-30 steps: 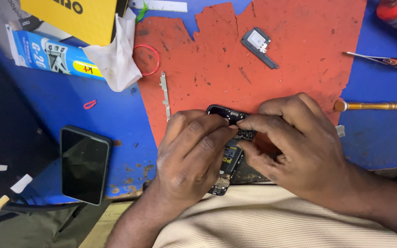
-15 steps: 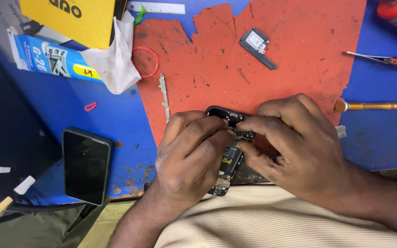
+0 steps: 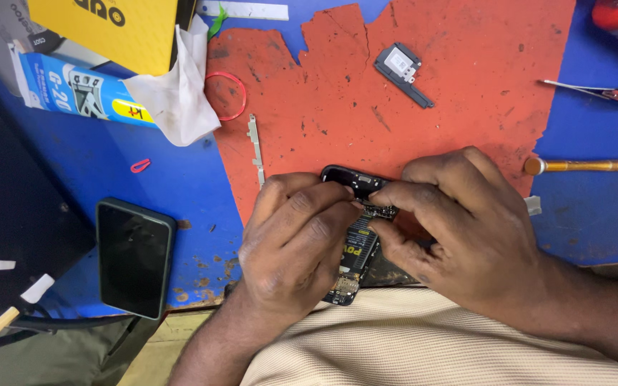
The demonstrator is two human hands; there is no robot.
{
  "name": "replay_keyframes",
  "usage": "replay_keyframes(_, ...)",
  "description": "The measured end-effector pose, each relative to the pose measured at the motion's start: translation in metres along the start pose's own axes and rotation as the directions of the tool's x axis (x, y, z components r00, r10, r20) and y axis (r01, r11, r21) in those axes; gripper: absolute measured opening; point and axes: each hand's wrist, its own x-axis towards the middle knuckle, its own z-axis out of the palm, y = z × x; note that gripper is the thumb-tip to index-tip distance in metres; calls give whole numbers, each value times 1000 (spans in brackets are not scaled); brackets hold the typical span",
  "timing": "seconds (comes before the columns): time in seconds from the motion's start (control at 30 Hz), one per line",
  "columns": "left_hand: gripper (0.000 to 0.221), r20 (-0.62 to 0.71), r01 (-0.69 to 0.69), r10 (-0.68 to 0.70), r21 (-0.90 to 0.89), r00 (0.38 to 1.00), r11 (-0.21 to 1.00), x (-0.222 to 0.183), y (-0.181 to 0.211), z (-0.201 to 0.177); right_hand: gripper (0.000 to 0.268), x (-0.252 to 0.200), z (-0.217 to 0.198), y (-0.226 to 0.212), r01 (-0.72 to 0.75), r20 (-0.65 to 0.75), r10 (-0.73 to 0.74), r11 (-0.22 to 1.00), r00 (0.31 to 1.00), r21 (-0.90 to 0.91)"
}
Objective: The person uses a small screwdriver and tweezers to remove and reposition internal components of a disassembled smartphone, including the battery and ribbon cables. The person repeatedly adjusts connectors and places the battery back into the chassis.
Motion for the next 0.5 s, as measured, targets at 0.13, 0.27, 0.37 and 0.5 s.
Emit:
replay_keyframes(0.13,27,-3,0,0,7,1000,1000,0,0,1,45,0,0,0,6,-5,-6,1000,1000,-3)
replay_keyframes(0.27,27,1,0,0,6,1000,1000,1,0,0,44,0,0,0,10,-5,-10,1000,1000,-10)
replay_keyframes(0.37,27,4,2,-2,8,1000,1000,0,0,0,43,0,0,0,11,-6,-11,1000,1000,-7)
replay_keyframes(0.5,27,-2,2,-2,11,1000,1000,0,0,1,43,1,0,0,19,-6,-19,1000,1000,-8)
